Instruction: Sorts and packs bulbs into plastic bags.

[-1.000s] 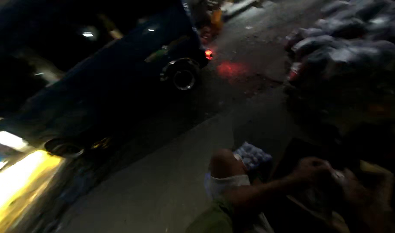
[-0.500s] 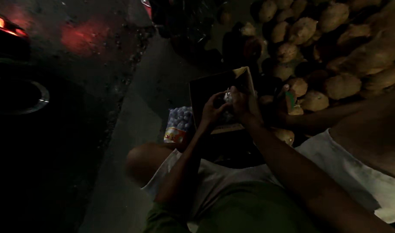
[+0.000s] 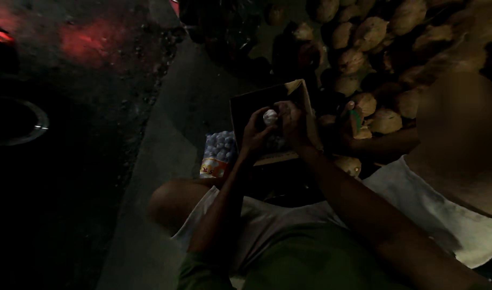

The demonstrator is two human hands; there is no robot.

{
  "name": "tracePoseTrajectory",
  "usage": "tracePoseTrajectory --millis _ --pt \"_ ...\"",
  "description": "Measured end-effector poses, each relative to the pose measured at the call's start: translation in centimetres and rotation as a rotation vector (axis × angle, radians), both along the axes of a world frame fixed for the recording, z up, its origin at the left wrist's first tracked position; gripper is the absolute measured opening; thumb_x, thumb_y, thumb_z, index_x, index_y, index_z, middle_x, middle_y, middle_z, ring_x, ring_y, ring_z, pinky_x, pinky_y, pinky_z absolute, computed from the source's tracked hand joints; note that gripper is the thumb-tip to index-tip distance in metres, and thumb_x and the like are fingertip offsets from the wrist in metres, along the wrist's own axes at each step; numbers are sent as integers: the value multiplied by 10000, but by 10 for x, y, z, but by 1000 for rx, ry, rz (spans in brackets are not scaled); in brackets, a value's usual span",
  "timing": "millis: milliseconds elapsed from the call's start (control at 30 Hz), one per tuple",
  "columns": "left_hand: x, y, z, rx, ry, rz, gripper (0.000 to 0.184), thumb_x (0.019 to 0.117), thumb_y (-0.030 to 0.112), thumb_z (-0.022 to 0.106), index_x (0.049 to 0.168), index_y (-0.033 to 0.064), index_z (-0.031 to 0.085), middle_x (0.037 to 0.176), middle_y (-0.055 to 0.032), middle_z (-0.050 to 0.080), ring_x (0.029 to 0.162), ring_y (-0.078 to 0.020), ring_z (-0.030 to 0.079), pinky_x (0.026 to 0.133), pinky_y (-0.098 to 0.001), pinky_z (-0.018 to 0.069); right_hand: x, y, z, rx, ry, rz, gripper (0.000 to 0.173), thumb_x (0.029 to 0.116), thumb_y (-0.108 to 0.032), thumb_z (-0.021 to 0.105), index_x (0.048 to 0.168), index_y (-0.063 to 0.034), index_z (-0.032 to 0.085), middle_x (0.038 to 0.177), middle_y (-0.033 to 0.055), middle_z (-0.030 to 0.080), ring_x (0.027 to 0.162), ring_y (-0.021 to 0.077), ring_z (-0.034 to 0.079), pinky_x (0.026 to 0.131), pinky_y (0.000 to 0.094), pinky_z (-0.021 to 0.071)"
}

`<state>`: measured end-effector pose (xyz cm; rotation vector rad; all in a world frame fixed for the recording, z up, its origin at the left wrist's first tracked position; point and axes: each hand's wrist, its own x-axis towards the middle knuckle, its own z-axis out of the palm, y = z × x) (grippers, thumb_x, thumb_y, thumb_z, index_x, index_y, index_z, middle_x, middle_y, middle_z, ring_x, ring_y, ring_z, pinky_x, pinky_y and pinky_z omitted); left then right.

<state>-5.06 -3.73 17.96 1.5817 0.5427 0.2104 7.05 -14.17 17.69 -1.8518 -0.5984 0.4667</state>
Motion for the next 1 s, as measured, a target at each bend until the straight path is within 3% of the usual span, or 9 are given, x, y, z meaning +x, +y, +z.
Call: tracePoseTrajectory --millis 100,200,267,367,500,700,800,867,1000 --pt "-4 6 0 -108 -10 54 612 928 89 711 1454 255 446 1250 -41 662 937 -156 687 747 -321 600 16 4 -8 -42 171 36 412 1069 -118 479 1472 -37 493 1290 204 642 1047 287 691 915 471 578" --pt "-3 8 6 -82 -5 82 623 899 57 733 1440 260 501 1260 -34 659 943 -159 683 746 -329 604 23 -1 -6 35 378 152 367 1100 -273 446 1353 -60 605 1004 118 669 794 185 645 707 380 574" --pt "-4 9 9 -24 15 48 609 922 63 718 1457 260 505 1303 -29 656 993 -167 688 793 -349 608 22 -2 9 24 526 277 361 1073 -357 522 1221 -50 642 948 77 670 771 136 621 692 335 554" --pt "-6 13 9 5 19 17 566 938 52 687 1445 249 531 1252 -45 672 928 -170 690 739 -341 605 18 -1 23 9 571 311 334 1039 -334 605 1162 -23 624 870 89 658 673 145 606 613 322 541" --pt "-7 13 18 -120 -11 31 551 967 95 672 1464 279 517 1235 -33 677 902 -143 689 729 -314 606 14 0 15 196 662 151 278 1097 -248 478 1086 -15 629 698 32 597 541 105 566 507 266 529" --pt "0 9 24 -217 104 158 477 1003 226 657 1459 283 526 1257 -26 675 927 -137 686 769 -314 591 19 -2 0 78 419 119 294 1085 -189 474 1265 -25 637 994 109 675 841 171 645 773 379 564" --pt "4 6 31 -318 120 231 415 1059 295 554 1463 213 514 1257 -64 675 979 -183 704 840 -359 601 18 -1 10 47 491 190 332 1084 -281 500 1292 -53 624 971 86 654 794 158 624 708 355 557" --pt "3 6 27 -314 94 235 394 1054 267 566 1440 200 534 1234 -53 680 957 -169 701 820 -353 606 18 -1 16 -10 484 254 370 1031 -343 616 1246 -43 636 1035 116 694 873 188 666 792 405 578" --pt "-3 10 22 -236 77 185 401 1036 225 600 1431 223 534 1220 -36 675 947 -152 690 812 -344 600 20 1 16 -23 429 299 330 1017 -322 643 1161 -26 674 960 115 699 806 185 669 753 405 584"
